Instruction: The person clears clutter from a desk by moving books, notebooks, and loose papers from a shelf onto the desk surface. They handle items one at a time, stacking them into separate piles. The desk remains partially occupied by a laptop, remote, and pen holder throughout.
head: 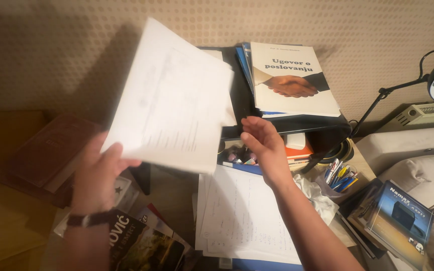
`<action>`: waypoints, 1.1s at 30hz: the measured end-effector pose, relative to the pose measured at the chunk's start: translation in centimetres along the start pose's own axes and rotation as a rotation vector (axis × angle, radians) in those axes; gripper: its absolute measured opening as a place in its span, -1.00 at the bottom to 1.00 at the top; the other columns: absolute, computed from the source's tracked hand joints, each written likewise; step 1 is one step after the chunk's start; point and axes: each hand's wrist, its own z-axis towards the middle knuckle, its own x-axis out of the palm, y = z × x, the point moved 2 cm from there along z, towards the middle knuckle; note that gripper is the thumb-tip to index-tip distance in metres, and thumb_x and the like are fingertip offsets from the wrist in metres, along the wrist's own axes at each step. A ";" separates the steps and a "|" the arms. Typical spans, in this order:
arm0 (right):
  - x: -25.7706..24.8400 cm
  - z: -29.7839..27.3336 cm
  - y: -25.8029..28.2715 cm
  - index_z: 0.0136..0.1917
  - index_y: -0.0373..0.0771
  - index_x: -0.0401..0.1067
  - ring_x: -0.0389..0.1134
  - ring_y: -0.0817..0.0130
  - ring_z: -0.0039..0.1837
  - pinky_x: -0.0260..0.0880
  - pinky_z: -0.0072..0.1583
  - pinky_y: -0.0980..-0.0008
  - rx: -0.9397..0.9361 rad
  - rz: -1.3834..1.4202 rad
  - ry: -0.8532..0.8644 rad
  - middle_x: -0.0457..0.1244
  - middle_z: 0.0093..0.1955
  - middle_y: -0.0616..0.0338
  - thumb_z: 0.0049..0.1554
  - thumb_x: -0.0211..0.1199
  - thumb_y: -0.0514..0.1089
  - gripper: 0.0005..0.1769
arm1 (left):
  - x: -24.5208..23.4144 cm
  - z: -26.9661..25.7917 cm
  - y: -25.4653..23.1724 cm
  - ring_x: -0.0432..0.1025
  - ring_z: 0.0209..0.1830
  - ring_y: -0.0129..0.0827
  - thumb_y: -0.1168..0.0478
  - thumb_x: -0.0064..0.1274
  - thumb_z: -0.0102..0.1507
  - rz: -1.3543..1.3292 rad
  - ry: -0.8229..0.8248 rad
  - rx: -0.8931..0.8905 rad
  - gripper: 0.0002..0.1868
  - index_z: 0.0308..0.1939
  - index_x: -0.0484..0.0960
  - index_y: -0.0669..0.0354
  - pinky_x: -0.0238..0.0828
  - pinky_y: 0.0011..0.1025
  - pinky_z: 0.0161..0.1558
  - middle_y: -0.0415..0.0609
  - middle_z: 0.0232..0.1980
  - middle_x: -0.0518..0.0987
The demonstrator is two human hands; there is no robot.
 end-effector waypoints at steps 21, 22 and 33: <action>-12.7 -12.3 -8.5 0.18 -0.53 0.45 0.42 -0.17 -0.10 0.39 -0.08 0.07 0.598 0.030 -0.260 0.42 0.00 -0.38 0.21 0.18 -0.36 -0.72 | 2.2 0.3 7.1 0.49 -0.54 -0.47 0.10 -0.06 0.35 0.537 0.758 -0.067 -0.65 0.19 0.62 -0.09 0.45 -0.48 -0.20 -0.13 -0.55 0.58; -13.5 -13.2 -9.3 0.12 -0.46 0.46 0.40 -0.10 -0.10 0.36 -0.05 0.10 0.610 -0.029 -0.354 0.42 -0.02 -0.31 0.21 0.21 -0.31 -0.78 | 2.8 0.5 6.3 0.54 -0.51 -0.47 0.12 -0.07 0.35 0.528 0.646 -0.003 -0.68 0.16 0.62 -0.07 0.51 -0.49 -0.22 -0.17 -0.36 0.69; -27.0 -19.0 -31.5 0.45 0.56 0.33 0.02 0.48 0.64 -0.14 0.64 0.54 0.522 -1.219 0.168 -0.05 0.64 0.52 -0.22 0.65 0.29 -0.01 | 6.2 9.6 3.6 -0.07 0.64 -0.08 -0.10 -0.03 0.33 1.048 0.550 0.495 -0.20 0.55 0.13 0.16 -0.03 -0.01 0.47 0.08 0.65 0.03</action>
